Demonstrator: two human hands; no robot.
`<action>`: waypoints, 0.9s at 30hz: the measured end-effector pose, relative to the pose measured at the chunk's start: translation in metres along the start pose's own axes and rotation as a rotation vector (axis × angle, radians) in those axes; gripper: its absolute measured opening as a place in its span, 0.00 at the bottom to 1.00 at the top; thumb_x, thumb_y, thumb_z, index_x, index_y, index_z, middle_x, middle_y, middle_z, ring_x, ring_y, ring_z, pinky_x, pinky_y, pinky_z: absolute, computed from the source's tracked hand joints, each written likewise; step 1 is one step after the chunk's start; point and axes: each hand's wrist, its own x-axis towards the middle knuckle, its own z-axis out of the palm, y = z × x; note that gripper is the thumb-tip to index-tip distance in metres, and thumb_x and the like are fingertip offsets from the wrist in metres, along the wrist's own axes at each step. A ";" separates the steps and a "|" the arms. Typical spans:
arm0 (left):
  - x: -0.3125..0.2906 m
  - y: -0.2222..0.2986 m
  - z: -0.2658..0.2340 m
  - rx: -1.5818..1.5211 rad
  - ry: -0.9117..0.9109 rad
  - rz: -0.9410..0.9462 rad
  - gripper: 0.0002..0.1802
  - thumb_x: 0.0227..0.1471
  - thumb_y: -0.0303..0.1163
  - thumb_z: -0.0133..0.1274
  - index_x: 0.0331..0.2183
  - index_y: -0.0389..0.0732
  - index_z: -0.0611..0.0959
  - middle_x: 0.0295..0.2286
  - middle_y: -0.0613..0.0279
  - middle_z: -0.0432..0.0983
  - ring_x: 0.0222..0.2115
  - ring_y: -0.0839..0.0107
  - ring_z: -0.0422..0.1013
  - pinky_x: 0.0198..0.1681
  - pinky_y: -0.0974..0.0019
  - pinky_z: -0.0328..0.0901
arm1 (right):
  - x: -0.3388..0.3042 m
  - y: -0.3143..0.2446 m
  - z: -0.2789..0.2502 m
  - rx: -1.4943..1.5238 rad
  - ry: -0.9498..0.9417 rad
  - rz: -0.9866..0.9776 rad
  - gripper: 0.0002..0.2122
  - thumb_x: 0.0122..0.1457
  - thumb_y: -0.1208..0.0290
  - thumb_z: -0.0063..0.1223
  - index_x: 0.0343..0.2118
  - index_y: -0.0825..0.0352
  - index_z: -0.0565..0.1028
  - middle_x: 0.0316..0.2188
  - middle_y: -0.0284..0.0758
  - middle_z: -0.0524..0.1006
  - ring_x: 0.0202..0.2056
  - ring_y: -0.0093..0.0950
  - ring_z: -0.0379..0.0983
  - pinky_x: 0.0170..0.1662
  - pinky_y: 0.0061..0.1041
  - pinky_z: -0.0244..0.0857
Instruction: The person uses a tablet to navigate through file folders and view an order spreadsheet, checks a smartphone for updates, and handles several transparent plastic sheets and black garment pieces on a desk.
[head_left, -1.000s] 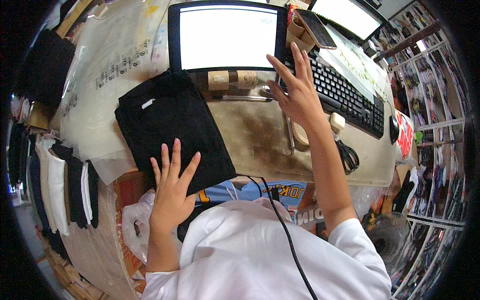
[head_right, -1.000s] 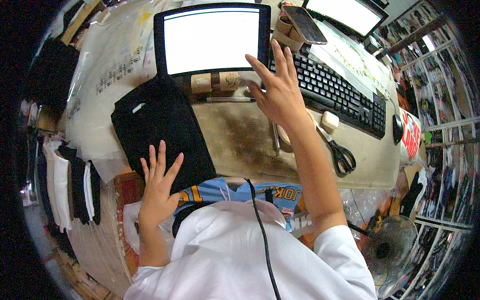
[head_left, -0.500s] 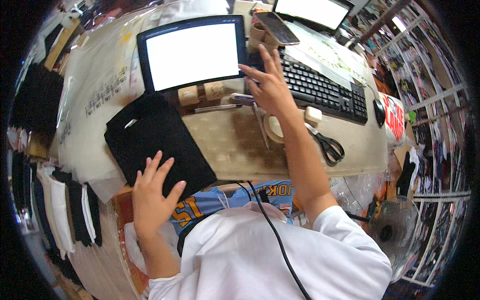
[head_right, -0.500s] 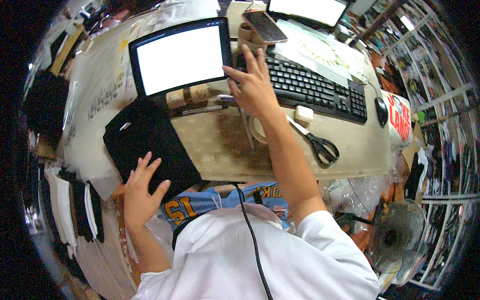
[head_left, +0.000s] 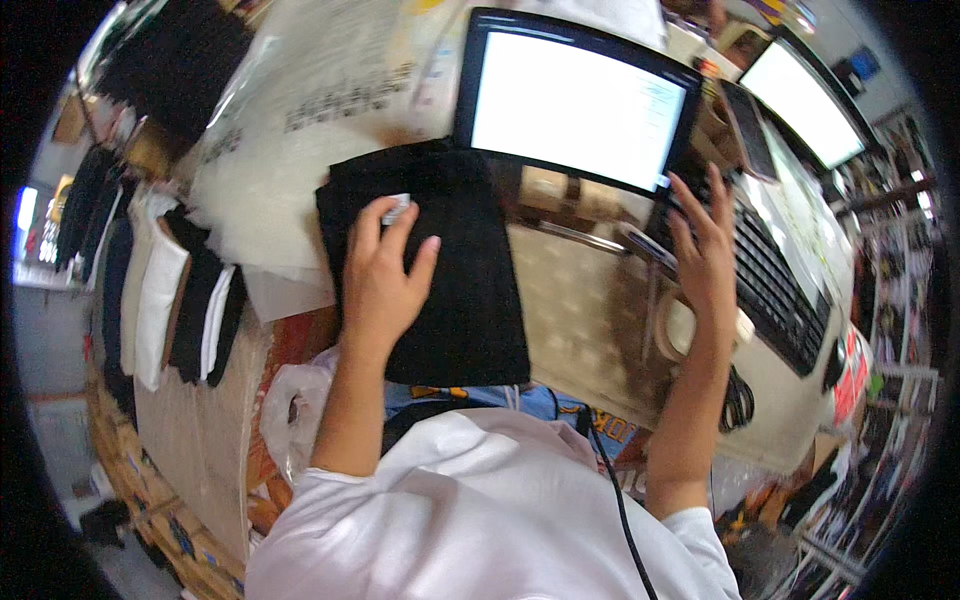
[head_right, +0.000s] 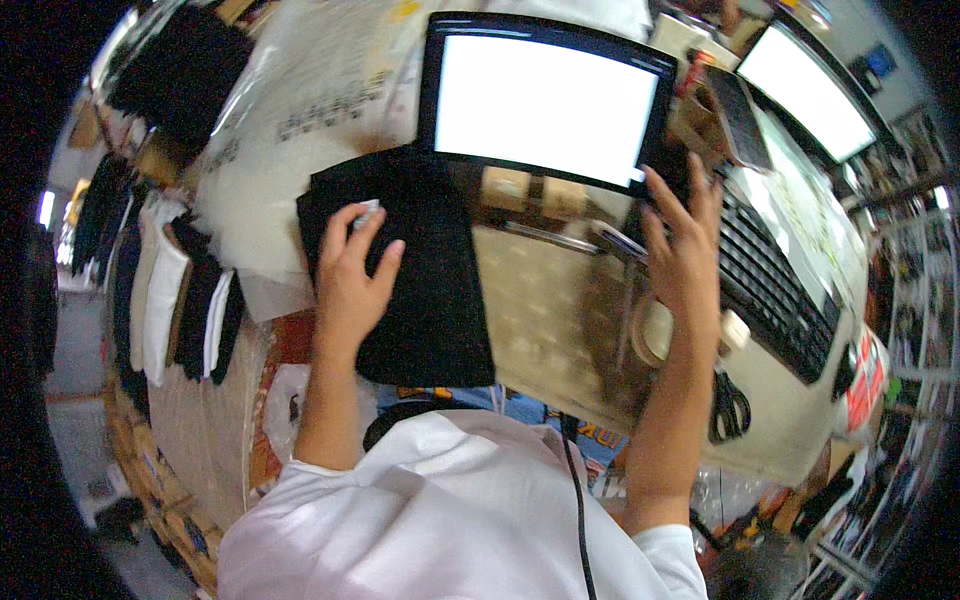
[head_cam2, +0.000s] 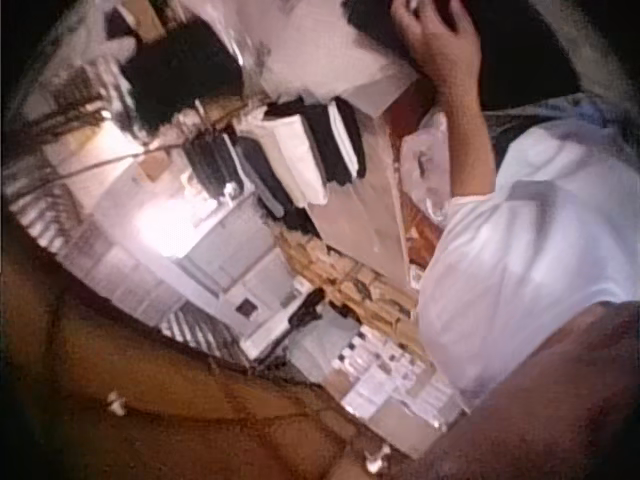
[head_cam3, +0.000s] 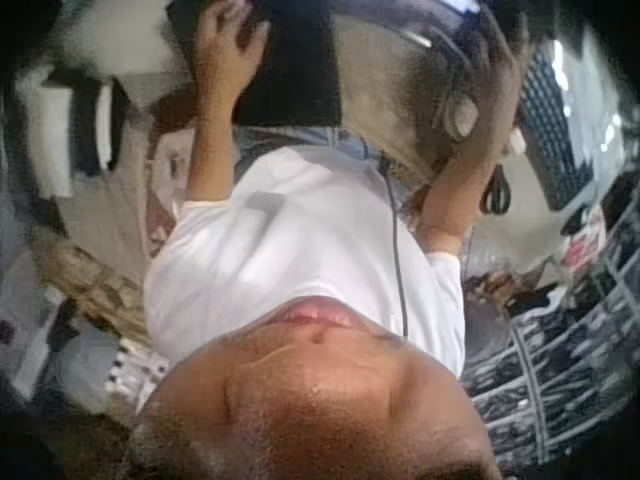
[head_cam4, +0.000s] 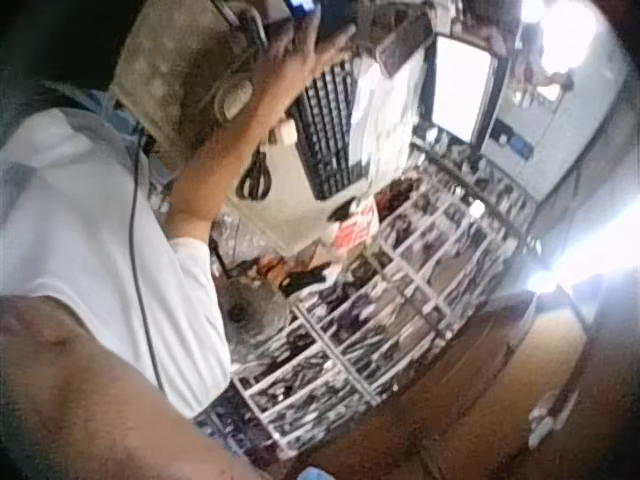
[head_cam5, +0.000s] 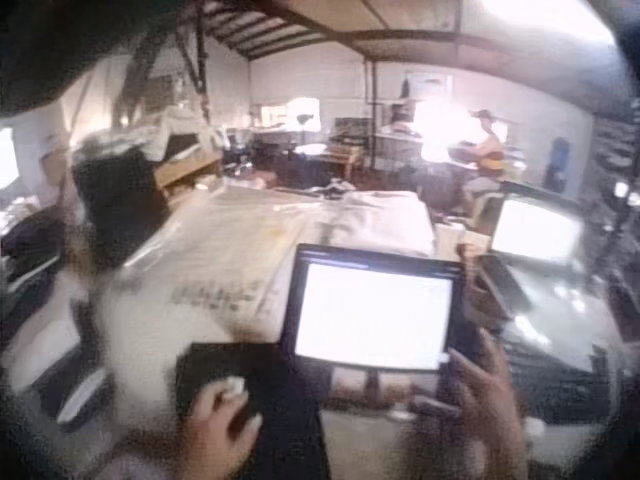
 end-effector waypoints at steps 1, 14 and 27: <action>-0.005 0.001 0.000 -0.073 0.036 -0.025 0.20 0.50 0.34 0.61 0.44 0.34 0.81 0.48 0.47 0.69 0.49 0.50 0.69 0.54 0.53 0.64 | -0.001 0.000 0.000 0.024 0.002 -0.016 0.19 0.61 0.69 0.54 0.56 0.46 0.75 0.69 0.39 0.53 0.69 0.51 0.42 0.69 0.45 0.41; 0.127 0.015 0.002 -0.309 0.214 0.119 0.20 0.54 0.35 0.58 0.47 0.37 0.80 0.41 0.55 0.78 0.43 0.63 0.73 0.45 0.60 0.68 | 0.005 0.002 -0.005 0.077 0.056 -0.053 0.24 0.56 0.74 0.54 0.56 0.46 0.74 0.68 0.43 0.52 0.67 0.53 0.45 0.68 0.44 0.45; 0.184 0.017 0.065 -1.183 0.086 -0.187 0.24 0.57 0.32 0.51 0.52 0.28 0.73 0.39 0.54 0.79 0.38 0.71 0.75 0.46 0.71 0.67 | 0.003 -0.006 -0.012 0.122 0.100 -0.064 0.22 0.57 0.74 0.55 0.56 0.50 0.74 0.68 0.44 0.53 0.67 0.50 0.47 0.67 0.43 0.46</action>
